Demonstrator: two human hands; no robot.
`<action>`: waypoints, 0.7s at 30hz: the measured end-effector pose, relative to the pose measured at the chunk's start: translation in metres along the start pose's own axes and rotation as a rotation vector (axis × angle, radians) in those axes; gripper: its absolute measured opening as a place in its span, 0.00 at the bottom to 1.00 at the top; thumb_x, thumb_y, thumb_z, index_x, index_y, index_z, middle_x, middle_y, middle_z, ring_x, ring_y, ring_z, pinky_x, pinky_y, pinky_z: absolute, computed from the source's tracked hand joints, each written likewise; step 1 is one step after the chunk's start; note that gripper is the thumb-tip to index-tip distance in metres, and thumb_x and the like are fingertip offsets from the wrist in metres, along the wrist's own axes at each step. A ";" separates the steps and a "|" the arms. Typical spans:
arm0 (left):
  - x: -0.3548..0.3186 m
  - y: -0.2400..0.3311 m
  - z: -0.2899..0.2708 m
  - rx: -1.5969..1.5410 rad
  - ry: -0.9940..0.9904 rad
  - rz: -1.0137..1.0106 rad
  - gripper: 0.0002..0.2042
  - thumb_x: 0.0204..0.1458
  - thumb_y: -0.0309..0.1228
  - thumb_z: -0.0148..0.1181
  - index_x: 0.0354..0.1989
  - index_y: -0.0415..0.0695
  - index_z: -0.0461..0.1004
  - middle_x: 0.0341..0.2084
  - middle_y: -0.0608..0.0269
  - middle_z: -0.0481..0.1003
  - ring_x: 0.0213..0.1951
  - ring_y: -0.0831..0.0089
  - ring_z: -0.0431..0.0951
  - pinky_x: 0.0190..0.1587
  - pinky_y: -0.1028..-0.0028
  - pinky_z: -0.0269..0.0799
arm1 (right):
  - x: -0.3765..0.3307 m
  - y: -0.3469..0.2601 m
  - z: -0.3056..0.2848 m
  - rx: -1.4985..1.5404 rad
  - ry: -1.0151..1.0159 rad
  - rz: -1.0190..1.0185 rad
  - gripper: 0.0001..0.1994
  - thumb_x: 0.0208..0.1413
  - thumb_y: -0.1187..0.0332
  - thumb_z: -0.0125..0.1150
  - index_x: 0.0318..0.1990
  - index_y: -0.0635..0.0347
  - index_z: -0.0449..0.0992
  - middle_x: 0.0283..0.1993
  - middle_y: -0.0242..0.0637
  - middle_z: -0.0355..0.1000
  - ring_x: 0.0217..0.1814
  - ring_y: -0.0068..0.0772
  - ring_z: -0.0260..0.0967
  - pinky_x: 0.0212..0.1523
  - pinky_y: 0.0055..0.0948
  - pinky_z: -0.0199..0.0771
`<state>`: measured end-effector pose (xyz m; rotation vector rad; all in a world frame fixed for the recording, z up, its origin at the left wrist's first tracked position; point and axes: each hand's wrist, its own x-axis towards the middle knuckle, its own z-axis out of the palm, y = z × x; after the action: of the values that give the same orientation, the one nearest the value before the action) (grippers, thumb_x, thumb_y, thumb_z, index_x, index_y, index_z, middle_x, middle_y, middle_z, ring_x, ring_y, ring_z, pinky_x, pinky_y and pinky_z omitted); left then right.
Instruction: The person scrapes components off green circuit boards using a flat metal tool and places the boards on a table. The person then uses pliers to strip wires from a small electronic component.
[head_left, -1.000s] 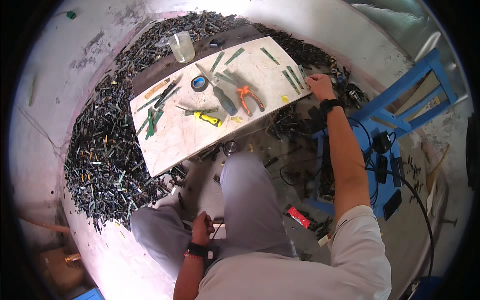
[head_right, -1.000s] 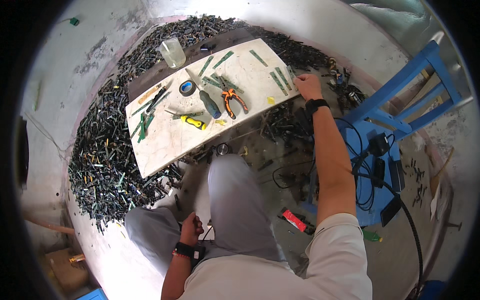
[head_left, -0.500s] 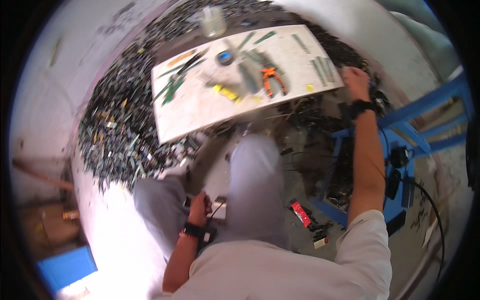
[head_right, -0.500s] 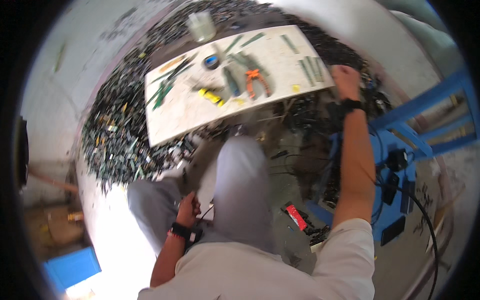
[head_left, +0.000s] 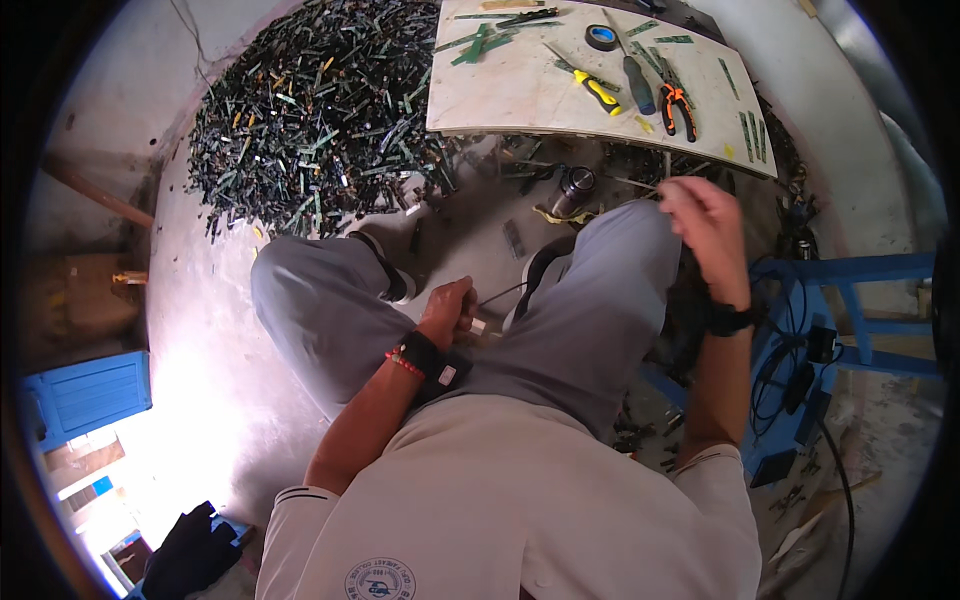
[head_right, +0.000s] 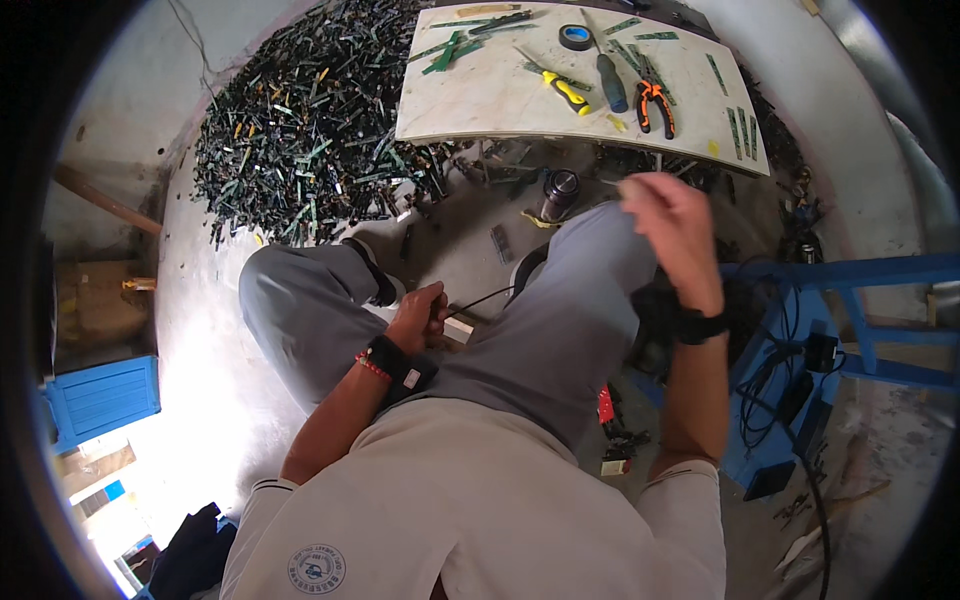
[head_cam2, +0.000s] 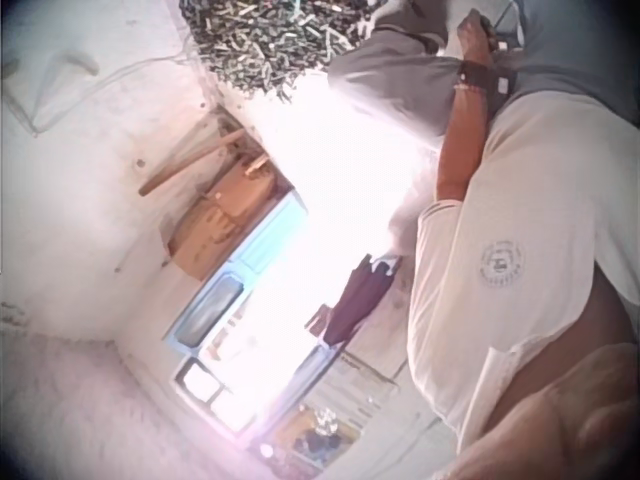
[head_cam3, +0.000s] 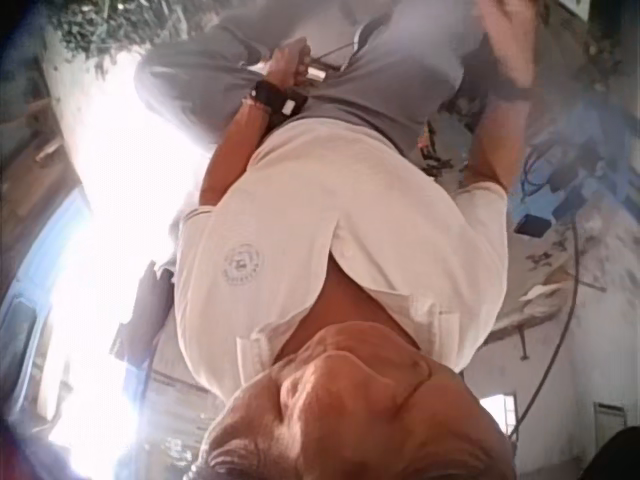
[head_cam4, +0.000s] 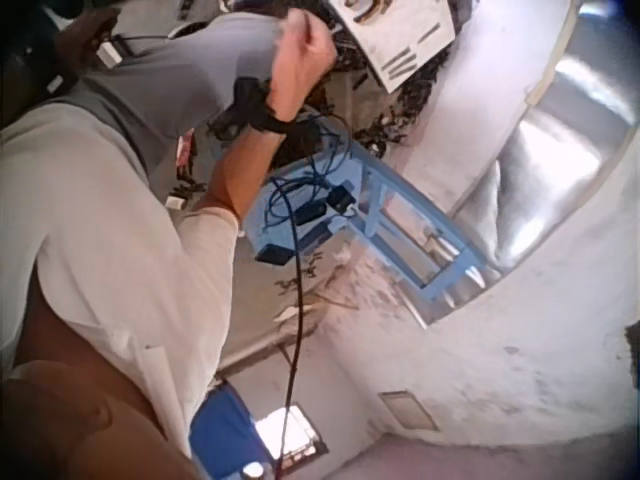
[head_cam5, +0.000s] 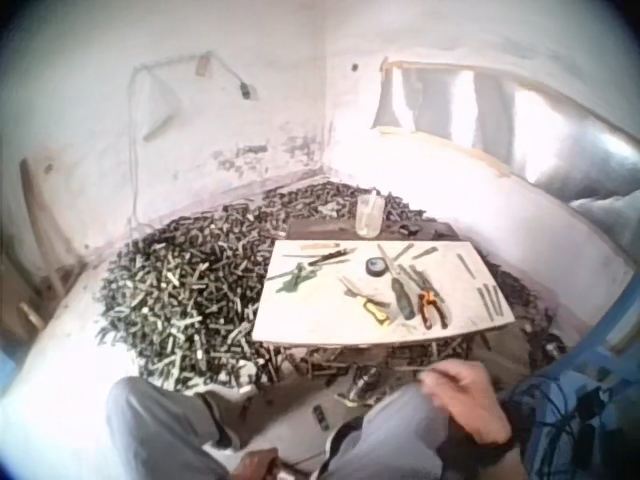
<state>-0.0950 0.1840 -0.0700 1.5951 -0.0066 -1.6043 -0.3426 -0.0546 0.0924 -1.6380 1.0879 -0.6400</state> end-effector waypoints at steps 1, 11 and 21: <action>0.002 -0.001 -0.003 -0.022 0.003 -0.012 0.15 0.57 0.44 0.49 0.24 0.46 0.66 0.15 0.67 0.64 0.14 0.78 0.58 0.18 0.76 0.55 | 0.005 -0.006 0.018 -0.041 -0.114 -0.024 0.11 0.55 0.67 0.61 0.40 0.65 0.77 0.29 0.29 0.72 0.27 0.15 0.63 0.28 0.18 0.64; 0.036 0.007 -0.001 0.206 -0.160 0.440 0.19 0.58 0.45 0.47 0.25 0.41 0.70 0.17 0.66 0.67 0.17 0.77 0.65 0.23 0.76 0.62 | 0.121 0.072 0.177 -0.784 -0.931 0.279 0.20 0.53 0.54 0.57 0.41 0.65 0.74 0.28 0.36 0.71 0.23 0.25 0.69 0.20 0.26 0.65; 0.059 0.005 -0.005 0.314 -0.109 0.560 0.14 0.59 0.35 0.45 0.26 0.39 0.69 0.17 0.62 0.68 0.19 0.75 0.68 0.24 0.73 0.64 | 0.157 0.300 0.245 -1.070 -0.759 0.224 0.14 0.51 0.59 0.54 0.39 0.57 0.77 0.44 0.49 0.73 0.49 0.53 0.69 0.48 0.45 0.70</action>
<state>-0.0777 0.1506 -0.1164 1.5488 -0.7309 -1.2791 -0.1730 -0.1026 -0.2863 -2.2748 1.0293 0.8373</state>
